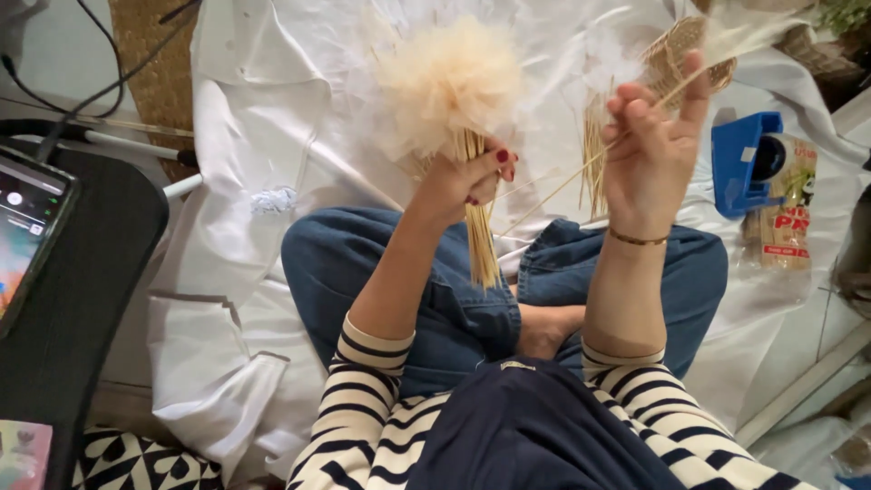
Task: Preparing decorative wooden sticks by attaching fluffy material to the ends while sitting on the floor.
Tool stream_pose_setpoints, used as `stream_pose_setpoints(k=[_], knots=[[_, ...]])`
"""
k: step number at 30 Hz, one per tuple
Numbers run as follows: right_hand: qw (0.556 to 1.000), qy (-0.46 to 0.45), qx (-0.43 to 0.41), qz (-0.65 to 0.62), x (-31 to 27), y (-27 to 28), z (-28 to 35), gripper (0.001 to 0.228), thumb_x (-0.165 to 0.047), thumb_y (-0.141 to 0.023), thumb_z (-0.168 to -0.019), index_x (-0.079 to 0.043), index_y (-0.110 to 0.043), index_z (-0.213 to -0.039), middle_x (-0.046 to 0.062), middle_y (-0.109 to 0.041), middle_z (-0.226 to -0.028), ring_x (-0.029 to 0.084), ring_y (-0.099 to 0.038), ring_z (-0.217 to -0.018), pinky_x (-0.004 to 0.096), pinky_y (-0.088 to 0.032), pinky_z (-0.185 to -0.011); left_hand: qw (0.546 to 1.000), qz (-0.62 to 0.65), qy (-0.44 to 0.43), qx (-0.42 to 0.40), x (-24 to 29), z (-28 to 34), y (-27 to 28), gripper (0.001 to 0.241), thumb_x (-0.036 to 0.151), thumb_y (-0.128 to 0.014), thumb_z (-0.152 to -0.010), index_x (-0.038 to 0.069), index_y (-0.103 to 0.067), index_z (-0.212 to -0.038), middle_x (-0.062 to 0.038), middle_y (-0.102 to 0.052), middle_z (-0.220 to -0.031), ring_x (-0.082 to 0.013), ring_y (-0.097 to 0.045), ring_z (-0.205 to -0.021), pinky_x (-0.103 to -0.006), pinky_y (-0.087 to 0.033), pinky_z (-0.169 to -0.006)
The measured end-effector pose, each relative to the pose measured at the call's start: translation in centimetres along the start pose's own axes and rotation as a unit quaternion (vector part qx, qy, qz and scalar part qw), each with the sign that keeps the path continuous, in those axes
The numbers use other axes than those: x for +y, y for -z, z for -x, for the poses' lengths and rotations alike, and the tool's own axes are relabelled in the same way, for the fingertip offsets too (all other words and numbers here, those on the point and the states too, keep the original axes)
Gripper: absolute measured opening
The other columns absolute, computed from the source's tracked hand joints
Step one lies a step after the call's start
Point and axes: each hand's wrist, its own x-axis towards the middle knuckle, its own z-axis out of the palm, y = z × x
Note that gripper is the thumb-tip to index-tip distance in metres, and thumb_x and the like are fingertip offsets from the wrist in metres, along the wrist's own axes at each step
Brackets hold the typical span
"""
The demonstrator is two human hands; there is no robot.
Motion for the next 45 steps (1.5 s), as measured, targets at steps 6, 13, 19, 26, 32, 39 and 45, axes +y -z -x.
stream_pose_setpoints(k=[6, 13, 19, 26, 32, 39, 45], knots=[[0.985, -0.041, -0.088, 0.145, 3.0, -3.8, 3.3, 0.092, 0.017, -0.072, -0.099, -0.023, -0.021, -0.165, 0.027, -0.075, -0.110, 0.028, -0.078, -0.094, 0.027, -0.066, -0.073, 0.997, 0.035, 0.026, 0.065, -0.7, -0.3, -0.1, 0.012, 0.014, -0.067, -0.099, 0.003, -0.067, -0.094, -0.012, -0.067, -0.079, -0.0069, -0.036, -0.042, -0.0230, -0.027, -0.040], [0.963, 0.084, -0.163, 0.196, 5.6, -4.4, 2.4, 0.089, 0.021, -0.073, -0.105, -0.028, -0.025, -0.162, 0.020, -0.042, -0.168, 0.031, -0.073, -0.105, 0.034, -0.061, -0.071, 0.997, 0.027, -0.001, 0.069, -0.2, -0.3, -0.5, 0.012, 0.012, -0.067, -0.098, 0.003, -0.067, -0.089, -0.012, -0.066, -0.075, -0.0091, -0.037, -0.040, -0.0244, -0.026, -0.038], [0.971, 0.010, -0.083, 0.226, 5.1, -5.4, 2.3, 0.081, 0.012, -0.082, -0.097, -0.018, -0.035, -0.155, 0.014, -0.069, -0.094, 0.018, -0.067, -0.082, 0.027, -0.056, -0.070, 0.998, 0.027, 0.000, 0.048, -0.4, -0.2, -0.5, 0.009, 0.011, -0.066, -0.099, 0.007, -0.063, -0.092, -0.014, -0.065, -0.077, -0.0095, -0.034, -0.040, -0.0239, -0.024, -0.037], [0.962, 0.058, -0.122, 0.239, 5.8, -3.8, 2.4, 0.086, 0.018, -0.072, -0.107, -0.025, -0.023, -0.163, 0.020, -0.071, -0.097, 0.021, -0.068, -0.082, 0.031, -0.059, -0.073, 0.996, -0.033, 0.028, 0.074, -0.1, -0.1, -0.9, 0.012, 0.012, -0.069, -0.097, 0.002, -0.064, -0.091, -0.013, -0.066, -0.076, -0.0090, -0.035, -0.042, -0.0249, -0.024, -0.041], [0.950, 0.107, -0.126, 0.263, 6.0, -2.8, 2.1, 0.085, 0.019, -0.074, -0.105, -0.024, -0.027, -0.160, 0.010, -0.048, -0.158, 0.022, -0.066, -0.090, 0.033, -0.057, -0.077, 0.993, -0.077, 0.046, 0.078, 0.0, 0.0, -1.3, 0.018, 0.018, -0.070, -0.095, 0.002, -0.065, -0.088, -0.010, -0.067, -0.074, -0.0077, -0.035, -0.042, -0.0241, -0.025, -0.041], [0.974, -0.006, -0.088, 0.209, 7.0, -0.7, 4.3, 0.099, -0.012, -0.073, -0.112, -0.044, 0.006, -0.162, 0.027, -0.073, -0.144, 0.029, -0.081, -0.114, 0.036, -0.069, -0.097, 0.986, 0.051, -0.040, 0.152, 0.0, -0.5, -1.2, 0.012, 0.013, -0.068, -0.099, 0.004, -0.061, -0.095, -0.014, -0.068, -0.081, -0.0076, -0.032, -0.040, -0.0235, -0.023, -0.039], [0.965, 0.012, -0.109, 0.240, 5.5, 2.2, 4.0, 0.091, 0.021, -0.059, -0.111, -0.034, -0.013, -0.167, 0.034, -0.072, -0.107, 0.021, -0.063, -0.068, 0.023, -0.045, -0.052, 0.977, 0.035, -0.064, 0.198, -0.5, -0.8, 0.1, 0.005, 0.008, -0.065, -0.100, 0.005, -0.063, -0.096, -0.014, -0.070, -0.084, -0.0076, -0.030, -0.040, -0.0245, -0.023, -0.039]])
